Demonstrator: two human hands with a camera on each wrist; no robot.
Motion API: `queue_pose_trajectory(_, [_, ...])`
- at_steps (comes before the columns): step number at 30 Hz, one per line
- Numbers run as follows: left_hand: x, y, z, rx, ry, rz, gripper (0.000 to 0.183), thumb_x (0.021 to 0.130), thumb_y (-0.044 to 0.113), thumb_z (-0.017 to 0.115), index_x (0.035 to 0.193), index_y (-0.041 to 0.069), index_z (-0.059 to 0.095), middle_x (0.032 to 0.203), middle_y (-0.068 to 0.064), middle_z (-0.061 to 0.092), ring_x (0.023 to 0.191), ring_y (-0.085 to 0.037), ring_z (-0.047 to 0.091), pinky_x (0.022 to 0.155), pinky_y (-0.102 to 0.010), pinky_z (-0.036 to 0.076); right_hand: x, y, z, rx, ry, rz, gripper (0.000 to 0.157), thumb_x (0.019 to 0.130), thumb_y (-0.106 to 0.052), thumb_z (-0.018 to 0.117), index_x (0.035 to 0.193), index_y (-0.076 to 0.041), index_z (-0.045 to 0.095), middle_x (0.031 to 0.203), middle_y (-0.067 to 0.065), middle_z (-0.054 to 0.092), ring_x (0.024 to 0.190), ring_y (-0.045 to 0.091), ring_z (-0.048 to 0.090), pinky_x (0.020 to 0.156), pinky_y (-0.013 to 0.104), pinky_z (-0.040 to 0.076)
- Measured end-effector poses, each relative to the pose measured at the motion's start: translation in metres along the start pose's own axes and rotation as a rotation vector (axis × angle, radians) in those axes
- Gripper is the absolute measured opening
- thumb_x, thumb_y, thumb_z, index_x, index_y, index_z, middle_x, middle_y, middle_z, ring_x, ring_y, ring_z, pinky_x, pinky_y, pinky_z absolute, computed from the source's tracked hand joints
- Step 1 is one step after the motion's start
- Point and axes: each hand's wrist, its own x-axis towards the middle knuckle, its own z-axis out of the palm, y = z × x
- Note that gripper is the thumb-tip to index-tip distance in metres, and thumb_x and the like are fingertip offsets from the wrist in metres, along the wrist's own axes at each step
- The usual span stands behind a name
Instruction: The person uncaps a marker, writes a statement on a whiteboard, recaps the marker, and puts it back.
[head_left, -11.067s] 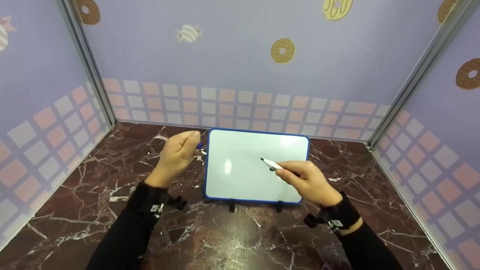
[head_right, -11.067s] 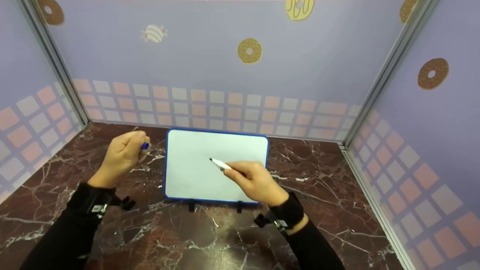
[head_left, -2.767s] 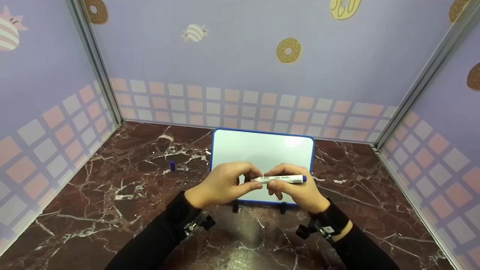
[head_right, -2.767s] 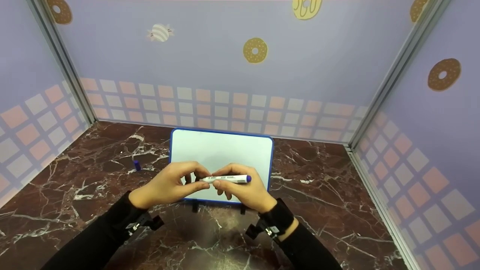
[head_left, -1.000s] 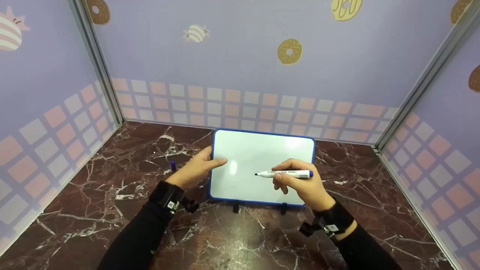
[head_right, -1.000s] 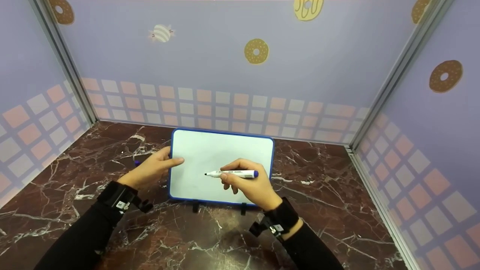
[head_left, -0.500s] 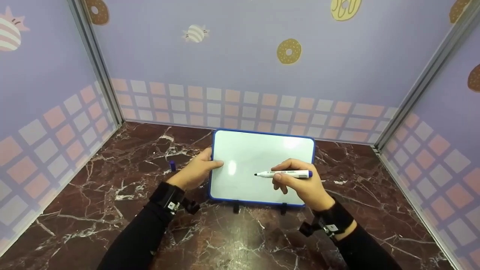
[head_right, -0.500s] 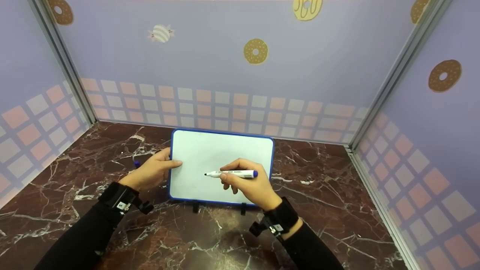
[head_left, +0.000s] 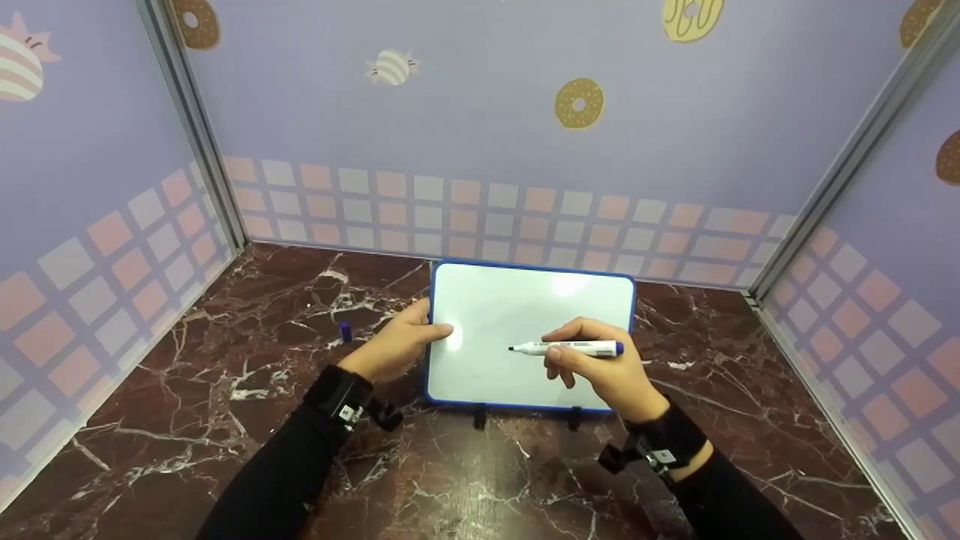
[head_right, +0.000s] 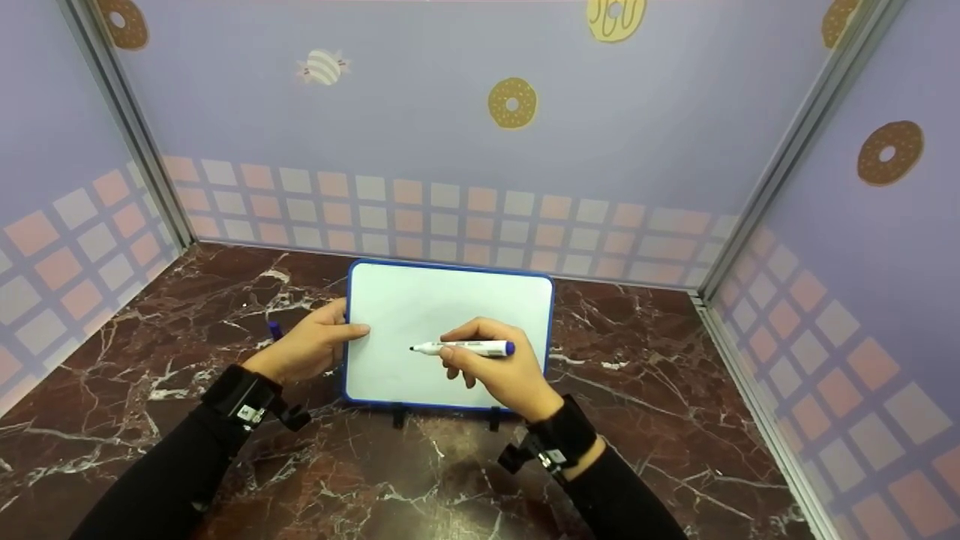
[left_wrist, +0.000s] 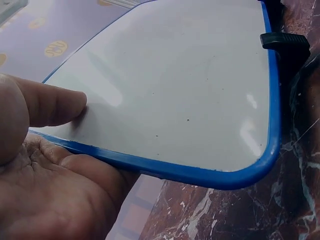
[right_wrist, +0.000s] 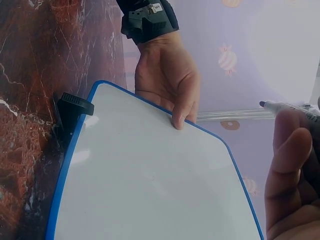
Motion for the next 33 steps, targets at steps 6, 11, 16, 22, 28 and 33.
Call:
queue_pose_trajectory(6, [-0.002, -0.001, -0.002, -0.017, 0.012, -0.005, 0.052, 0.110, 0.002, 0.056, 0.158, -0.006, 0.036, 0.140, -0.023, 0.063, 0.114, -0.027, 0.071, 0.101, -0.050, 0.063, 0.005, 0.003, 0.005, -0.041, 0.033, 0.012, 0.015, 0.105, 0.010, 0.066, 0.117, 0.016, 0.071, 0.086, 0.020, 0.075, 0.067, 0.016, 0.069, 0.061, 0.024, 0.059])
queue_pose_trajectory(11, [-0.001, -0.001, -0.002, -0.036, 0.006, 0.000, 0.052, 0.110, 0.001, 0.055, 0.158, -0.007, 0.036, 0.139, -0.022, 0.063, 0.114, -0.028, 0.071, 0.100, -0.052, 0.064, 0.010, 0.007, 0.011, -0.083, 0.072, 0.025, 0.013, 0.106, 0.008, 0.067, 0.116, 0.013, 0.072, 0.088, 0.022, 0.075, 0.071, 0.017, 0.072, 0.060, 0.024, 0.059])
queue_pose_trajectory(16, [-0.001, -0.002, -0.003, -0.044, 0.011, 0.000, 0.052, 0.107, -0.001, 0.053, 0.156, -0.008, 0.038, 0.136, -0.021, 0.064, 0.112, -0.027, 0.072, 0.097, -0.048, 0.065, 0.017, 0.013, 0.019, -0.111, 0.092, 0.012, 0.013, 0.105, 0.007, 0.069, 0.116, 0.012, 0.074, 0.089, 0.022, 0.076, 0.075, 0.018, 0.075, 0.060, 0.023, 0.060])
queue_pose_trajectory(22, [-0.001, -0.003, -0.004, -0.092, 0.022, -0.003, 0.049, 0.108, 0.001, 0.050, 0.156, -0.006, 0.044, 0.130, -0.017, 0.069, 0.110, -0.026, 0.074, 0.091, -0.044, 0.067, 0.023, 0.023, 0.027, -0.179, 0.088, -0.047, 0.014, 0.103, 0.011, 0.070, 0.116, 0.009, 0.074, 0.090, 0.023, 0.077, 0.074, 0.020, 0.075, 0.060, 0.023, 0.059])
queue_pose_trajectory(28, [-0.003, -0.002, -0.003, -0.193, 0.024, -0.008, 0.041, 0.112, 0.008, 0.046, 0.151, -0.005, 0.053, 0.124, -0.010, 0.073, 0.108, -0.023, 0.075, 0.088, -0.039, 0.067, 0.029, 0.028, 0.035, -0.238, 0.104, -0.046, 0.014, 0.102, 0.008, 0.074, 0.116, 0.006, 0.076, 0.089, 0.019, 0.079, 0.071, 0.027, 0.076, 0.059, 0.024, 0.059])
queue_pose_trajectory(33, [-0.002, -0.001, -0.004, -0.185, 0.029, 0.007, 0.037, 0.115, 0.012, 0.045, 0.145, -0.006, 0.058, 0.120, -0.008, 0.076, 0.105, -0.020, 0.076, 0.088, -0.035, 0.066, 0.037, 0.032, 0.039, -0.245, 0.118, -0.032, 0.013, 0.103, 0.005, 0.075, 0.116, 0.005, 0.077, 0.090, 0.018, 0.079, 0.071, 0.029, 0.075, 0.059, 0.024, 0.059])
